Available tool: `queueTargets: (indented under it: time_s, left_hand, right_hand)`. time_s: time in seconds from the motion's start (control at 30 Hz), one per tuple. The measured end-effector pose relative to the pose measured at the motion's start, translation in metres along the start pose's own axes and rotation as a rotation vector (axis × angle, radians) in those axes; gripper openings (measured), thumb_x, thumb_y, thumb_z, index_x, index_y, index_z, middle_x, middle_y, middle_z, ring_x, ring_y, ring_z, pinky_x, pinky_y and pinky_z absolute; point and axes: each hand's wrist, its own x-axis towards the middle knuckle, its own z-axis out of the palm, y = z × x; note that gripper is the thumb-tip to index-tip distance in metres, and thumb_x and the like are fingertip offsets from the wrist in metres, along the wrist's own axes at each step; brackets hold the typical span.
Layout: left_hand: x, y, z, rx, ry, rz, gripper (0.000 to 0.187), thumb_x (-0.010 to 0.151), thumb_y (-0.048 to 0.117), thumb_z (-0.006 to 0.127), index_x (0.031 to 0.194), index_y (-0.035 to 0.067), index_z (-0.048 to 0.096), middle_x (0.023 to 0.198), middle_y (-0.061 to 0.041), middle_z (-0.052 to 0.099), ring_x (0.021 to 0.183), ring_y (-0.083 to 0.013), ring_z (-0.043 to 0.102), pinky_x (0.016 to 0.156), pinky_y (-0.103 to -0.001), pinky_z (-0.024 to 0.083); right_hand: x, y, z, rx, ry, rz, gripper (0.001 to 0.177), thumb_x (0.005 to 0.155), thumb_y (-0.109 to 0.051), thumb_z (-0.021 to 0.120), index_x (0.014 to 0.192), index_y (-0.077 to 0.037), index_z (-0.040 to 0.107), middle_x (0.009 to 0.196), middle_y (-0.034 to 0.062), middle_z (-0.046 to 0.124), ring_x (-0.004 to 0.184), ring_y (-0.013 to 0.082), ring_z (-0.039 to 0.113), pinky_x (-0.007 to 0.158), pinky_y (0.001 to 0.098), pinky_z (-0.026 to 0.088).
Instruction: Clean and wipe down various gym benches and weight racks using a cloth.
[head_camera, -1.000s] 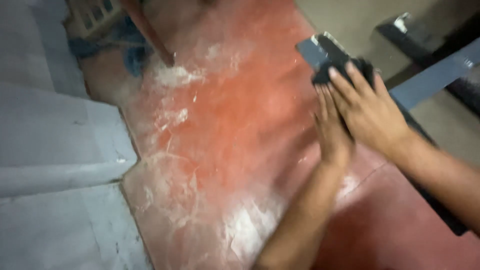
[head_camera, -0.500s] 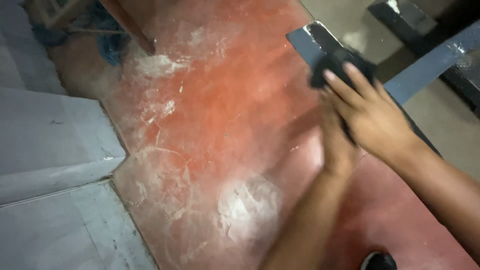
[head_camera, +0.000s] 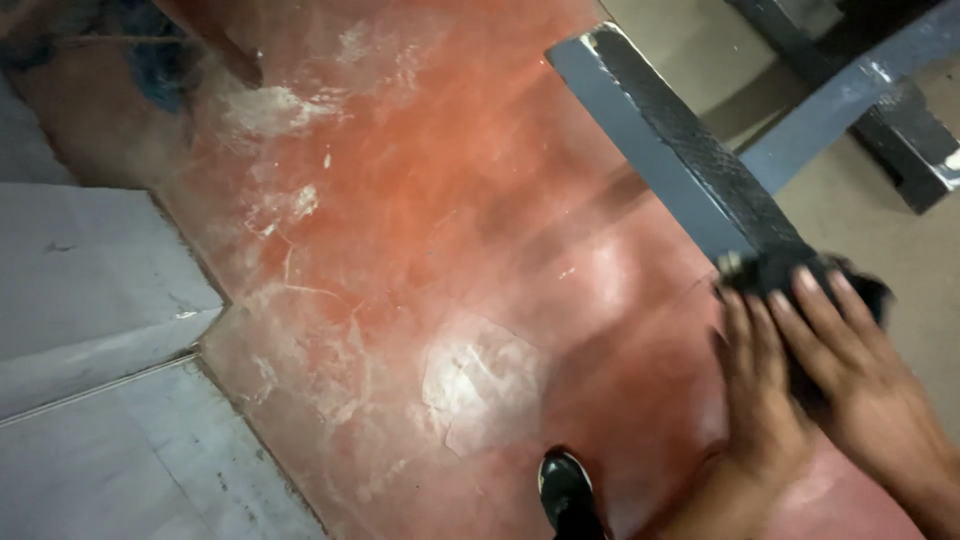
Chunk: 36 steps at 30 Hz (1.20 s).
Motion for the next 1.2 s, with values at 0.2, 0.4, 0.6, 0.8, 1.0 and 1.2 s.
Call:
queueTargets:
  time_s: [0.2, 0.4, 0.6, 0.8, 1.0, 1.2]
  left_hand:
    - [0.108, 0.015, -0.049, 0.212, 0.046, 0.095, 0.055, 0.112, 0.014, 0.038, 0.165, 0.001, 0.029, 0.174, -0.025, 0.023, 0.164, -0.0448, 0.024, 0.131, -0.062, 0.022]
    - [0.066, 0.044, -0.042, 0.420, -0.148, 0.031, 0.061, 0.107, 0.016, 0.041, 0.165, 0.000, 0.027, 0.174, -0.024, 0.022, 0.163, -0.0421, 0.022, 0.127, -0.063, 0.022]
    - [0.022, 0.061, -0.024, 0.499, -0.307, 0.034, 0.062, 0.106, 0.016, 0.041, 0.165, 0.001, 0.029, 0.174, -0.022, 0.022, 0.161, -0.0393, 0.022, 0.127, -0.060, 0.022]
    - [0.070, 0.052, -0.032, 0.736, -0.319, 0.202, 0.058, 0.105, 0.018, 0.041, 0.162, 0.006, 0.035, 0.173, -0.014, 0.028, 0.162, -0.0336, 0.026, 0.129, -0.057, 0.024]
    - [0.088, 0.054, -0.036, 0.781, -0.364, 0.190, 0.058, 0.102, 0.019, 0.042, 0.158, 0.007, 0.036, 0.170, -0.012, 0.027, 0.157, -0.0321, 0.027, 0.125, -0.053, 0.026]
    - [0.103, 0.076, -0.050, 0.793, -0.416, 0.211, 0.063, 0.098, 0.014, 0.050, 0.159, 0.006, 0.037, 0.170, -0.014, 0.030, 0.157, -0.0325, 0.027, 0.124, -0.050, 0.029]
  right_hand:
    - [0.086, -0.002, -0.006, 0.267, 0.065, 0.044, 0.085, 0.068, 0.008, 0.069, 0.150, -0.003, 0.049, 0.161, 0.0232, 0.041, 0.150, 0.0439, 0.037, 0.121, 0.0475, 0.036]
    - [0.033, -0.006, -0.013, 0.317, 0.173, 0.110, 0.074, 0.076, 0.008, 0.066, 0.148, -0.004, 0.052, 0.161, 0.0220, 0.041, 0.152, 0.0421, 0.037, 0.125, 0.0473, 0.033]
    - [-0.034, -0.008, -0.013, 0.337, 0.175, 0.279, 0.058, 0.093, 0.002, 0.057, 0.150, -0.005, 0.050, 0.164, 0.0220, 0.040, 0.153, 0.0416, 0.036, 0.124, 0.0470, 0.033]
    - [-0.005, 0.007, 0.006, 0.401, 0.193, 0.331, 0.056, 0.097, -0.002, 0.049, 0.153, -0.002, 0.048, 0.159, 0.0264, 0.042, 0.149, 0.0418, 0.038, 0.122, 0.0479, 0.033]
    - [0.012, 0.003, 0.005, 0.509, 0.244, 0.435, 0.053, 0.099, -0.001, 0.047, 0.152, -0.004, 0.050, 0.160, 0.0237, 0.044, 0.152, 0.0381, 0.037, 0.124, 0.0440, 0.031]
    - [0.023, -0.006, -0.019, 0.618, 0.272, 0.489, 0.062, 0.085, 0.004, 0.060, 0.147, -0.004, 0.053, 0.159, 0.0222, 0.042, 0.150, 0.0386, 0.035, 0.122, 0.0432, 0.031]
